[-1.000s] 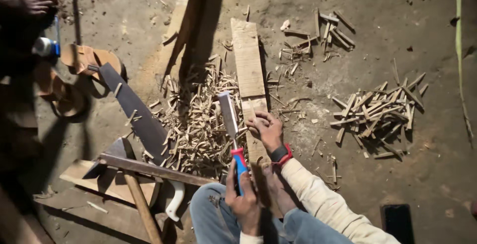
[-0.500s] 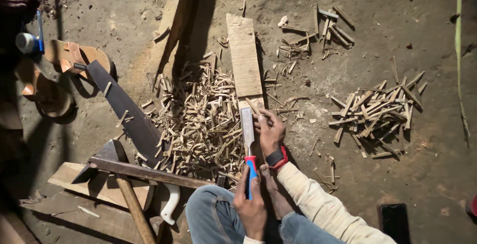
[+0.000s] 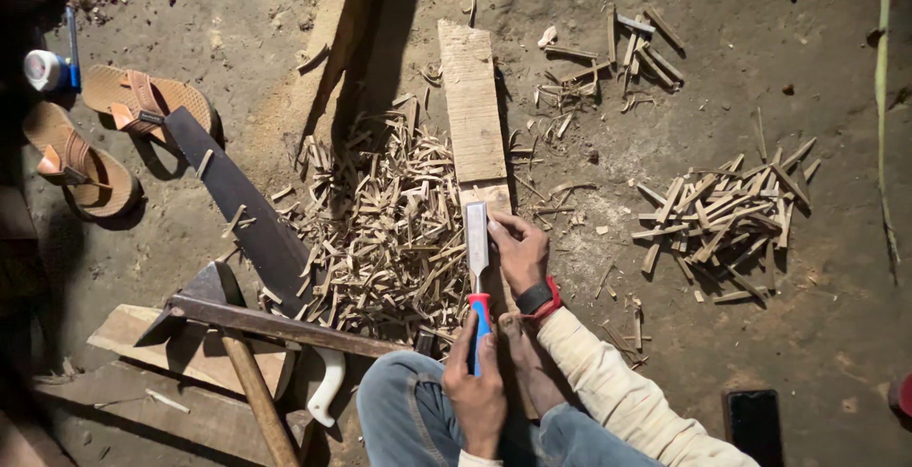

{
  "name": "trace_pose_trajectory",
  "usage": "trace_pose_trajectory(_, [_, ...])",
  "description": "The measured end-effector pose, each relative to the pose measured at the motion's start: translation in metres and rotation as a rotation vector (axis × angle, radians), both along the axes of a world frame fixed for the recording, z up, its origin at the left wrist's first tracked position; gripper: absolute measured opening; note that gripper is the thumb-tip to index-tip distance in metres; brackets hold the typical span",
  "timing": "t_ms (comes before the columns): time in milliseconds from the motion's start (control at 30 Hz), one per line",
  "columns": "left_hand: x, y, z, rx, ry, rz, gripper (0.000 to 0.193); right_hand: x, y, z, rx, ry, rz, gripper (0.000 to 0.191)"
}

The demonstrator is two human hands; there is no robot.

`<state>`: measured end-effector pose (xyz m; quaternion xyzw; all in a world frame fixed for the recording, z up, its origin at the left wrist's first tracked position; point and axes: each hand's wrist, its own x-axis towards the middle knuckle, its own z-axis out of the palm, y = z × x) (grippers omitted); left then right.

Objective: The person uses a chisel to carve a rectangular wooden plank, repeatedly scraping the surface to remove shavings. They occasionally pause to apply glue from a small tube to the wood and continue carving.

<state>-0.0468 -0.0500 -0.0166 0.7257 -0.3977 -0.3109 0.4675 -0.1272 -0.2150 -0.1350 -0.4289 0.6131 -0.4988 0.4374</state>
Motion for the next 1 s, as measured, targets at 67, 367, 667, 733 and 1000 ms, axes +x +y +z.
trace_pose_trajectory(67, [0.002,-0.001,0.001,0.004,0.049,-0.001,0.038,0.0,-0.001,-0.002,0.046,0.042,-0.011,0.024])
trace_pose_trajectory(367, [0.009,-0.002,-0.002,-0.018,0.039,-0.023,0.037,0.0,-0.006,-0.028,0.366,-0.406,0.029,0.023])
trace_pose_trajectory(667, [0.007,0.013,0.008,0.099,0.078,0.014,0.038,0.001,-0.004,-0.015,0.463,-0.901,0.162,0.032])
trace_pose_trajectory(733, [0.006,0.012,0.01,0.077,0.011,0.013,0.037,0.0,-0.004,-0.014,0.469,-0.913,0.174,0.033])
trace_pose_trajectory(1000, [0.001,0.0,0.019,-0.039,-0.185,0.014,0.031,0.007,-0.002,-0.023,0.329,-0.881,0.132,0.03])
